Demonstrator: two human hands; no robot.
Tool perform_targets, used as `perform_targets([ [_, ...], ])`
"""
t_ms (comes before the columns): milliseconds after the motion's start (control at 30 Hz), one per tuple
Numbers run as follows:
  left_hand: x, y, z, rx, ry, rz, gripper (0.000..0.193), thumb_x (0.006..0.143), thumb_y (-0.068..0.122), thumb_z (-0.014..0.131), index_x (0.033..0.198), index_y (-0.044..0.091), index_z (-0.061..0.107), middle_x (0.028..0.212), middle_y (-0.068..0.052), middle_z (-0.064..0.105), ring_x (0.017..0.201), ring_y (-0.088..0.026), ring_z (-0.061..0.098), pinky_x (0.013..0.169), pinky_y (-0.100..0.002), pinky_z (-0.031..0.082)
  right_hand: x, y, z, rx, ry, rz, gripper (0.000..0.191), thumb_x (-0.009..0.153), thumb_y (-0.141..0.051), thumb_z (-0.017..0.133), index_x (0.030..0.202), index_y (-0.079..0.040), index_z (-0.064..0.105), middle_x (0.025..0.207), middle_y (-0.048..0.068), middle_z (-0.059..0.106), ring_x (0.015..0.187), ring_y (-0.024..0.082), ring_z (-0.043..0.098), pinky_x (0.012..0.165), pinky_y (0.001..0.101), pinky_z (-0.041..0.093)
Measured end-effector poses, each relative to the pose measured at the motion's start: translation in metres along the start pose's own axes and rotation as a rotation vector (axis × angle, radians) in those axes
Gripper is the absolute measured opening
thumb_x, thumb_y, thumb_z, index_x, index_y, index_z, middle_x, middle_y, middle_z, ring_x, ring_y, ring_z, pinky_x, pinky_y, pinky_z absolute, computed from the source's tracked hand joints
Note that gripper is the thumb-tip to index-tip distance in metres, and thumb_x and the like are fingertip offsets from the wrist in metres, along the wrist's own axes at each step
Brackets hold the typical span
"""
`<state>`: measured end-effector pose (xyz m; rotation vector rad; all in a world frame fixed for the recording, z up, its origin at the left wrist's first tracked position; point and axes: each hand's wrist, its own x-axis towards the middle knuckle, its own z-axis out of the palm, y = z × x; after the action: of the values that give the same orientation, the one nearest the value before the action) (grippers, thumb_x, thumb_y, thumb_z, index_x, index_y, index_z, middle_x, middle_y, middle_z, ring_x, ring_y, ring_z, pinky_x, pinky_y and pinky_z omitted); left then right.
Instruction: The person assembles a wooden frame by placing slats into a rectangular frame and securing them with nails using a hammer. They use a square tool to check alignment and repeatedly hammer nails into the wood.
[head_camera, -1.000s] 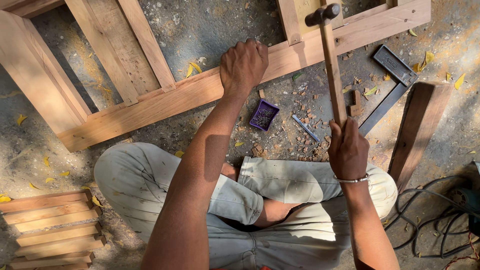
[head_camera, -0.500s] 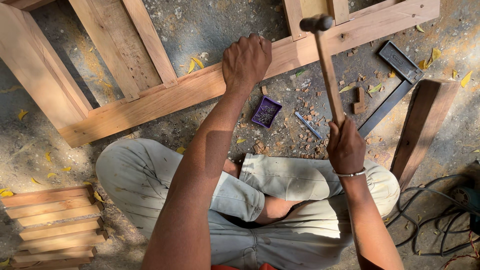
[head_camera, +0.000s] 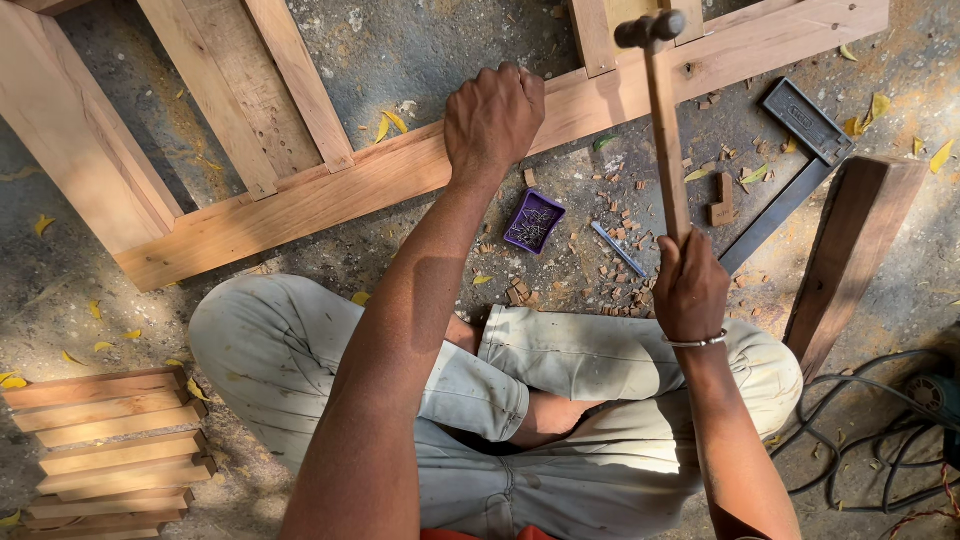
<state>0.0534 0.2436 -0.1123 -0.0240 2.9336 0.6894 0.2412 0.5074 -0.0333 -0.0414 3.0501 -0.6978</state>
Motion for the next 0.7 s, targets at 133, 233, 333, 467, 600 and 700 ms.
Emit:
perform_targets([
  [133, 0.000, 0.000, 0.000, 0.000, -0.024, -0.024, 0.048, 0.103, 0.030, 0.040, 0.076, 0.007, 0.071, 0.056, -0.011, 0.062, 0.047, -0.019, 0.061, 0.044, -0.038, 0.049, -0.003, 0.000, 0.003, 0.023, 0.111, -0.125, 0.026, 0.116, -0.017, 0.058, 0.122, 0.008, 0.054, 0.088, 0.022, 0.064, 0.068, 0.033, 0.068, 0.056, 0.0410, 0.052],
  [233, 0.000, 0.001, 0.000, -0.033, -0.014, -0.017, 0.046, 0.102, 0.029, 0.040, 0.078, 0.006, 0.071, 0.056, -0.011, 0.063, 0.046, -0.018, 0.063, 0.043, -0.039, 0.050, 0.001, 0.001, 0.009, -0.036, -0.010, -0.014, 0.025, 0.114, -0.018, 0.060, 0.118, 0.006, 0.054, 0.079, 0.021, 0.062, 0.063, 0.036, 0.066, 0.053, 0.0445, 0.050],
  [333, -0.001, 0.000, 0.002, -0.003, 0.013, 0.001, 0.048, 0.103, 0.029, 0.040, 0.076, 0.005, 0.071, 0.056, -0.011, 0.063, 0.046, -0.018, 0.063, 0.043, -0.039, 0.051, 0.001, 0.003, 0.012, 0.014, -0.015, 0.012, 0.023, 0.114, -0.016, 0.059, 0.118, 0.006, 0.053, 0.075, 0.019, 0.061, 0.061, 0.036, 0.065, 0.051, 0.0446, 0.049],
  [467, -0.002, -0.001, 0.006, -0.021, 0.057, 0.007, 0.048, 0.102, 0.030, 0.040, 0.072, 0.008, 0.071, 0.055, -0.011, 0.062, 0.046, -0.018, 0.062, 0.042, -0.038, 0.050, -0.006, 0.003, 0.016, 0.022, 0.176, -0.115, 0.022, 0.116, -0.016, 0.054, 0.121, 0.005, 0.051, 0.084, 0.022, 0.065, 0.065, 0.035, 0.067, 0.055, 0.0436, 0.052],
  [600, 0.000, -0.003, 0.008, -0.022, 0.047, -0.001, 0.048, 0.102, 0.030, 0.040, 0.070, 0.009, 0.070, 0.052, -0.008, 0.059, 0.042, -0.015, 0.058, 0.039, -0.036, 0.046, -0.006, 0.006, 0.023, -0.032, -0.075, 0.062, 0.022, 0.115, -0.018, 0.058, 0.113, 0.004, 0.051, 0.071, 0.019, 0.061, 0.057, 0.034, 0.063, 0.049, 0.0448, 0.047],
  [700, 0.001, -0.004, 0.010, -0.029, 0.016, -0.011, 0.048, 0.103, 0.029, 0.039, 0.070, 0.010, 0.067, 0.050, -0.005, 0.056, 0.040, -0.013, 0.053, 0.037, -0.034, 0.043, -0.009, 0.011, 0.026, 0.022, 0.017, 0.030, 0.022, 0.116, -0.017, 0.056, 0.117, 0.004, 0.051, 0.074, 0.018, 0.063, 0.059, 0.030, 0.065, 0.049, 0.0416, 0.049],
])
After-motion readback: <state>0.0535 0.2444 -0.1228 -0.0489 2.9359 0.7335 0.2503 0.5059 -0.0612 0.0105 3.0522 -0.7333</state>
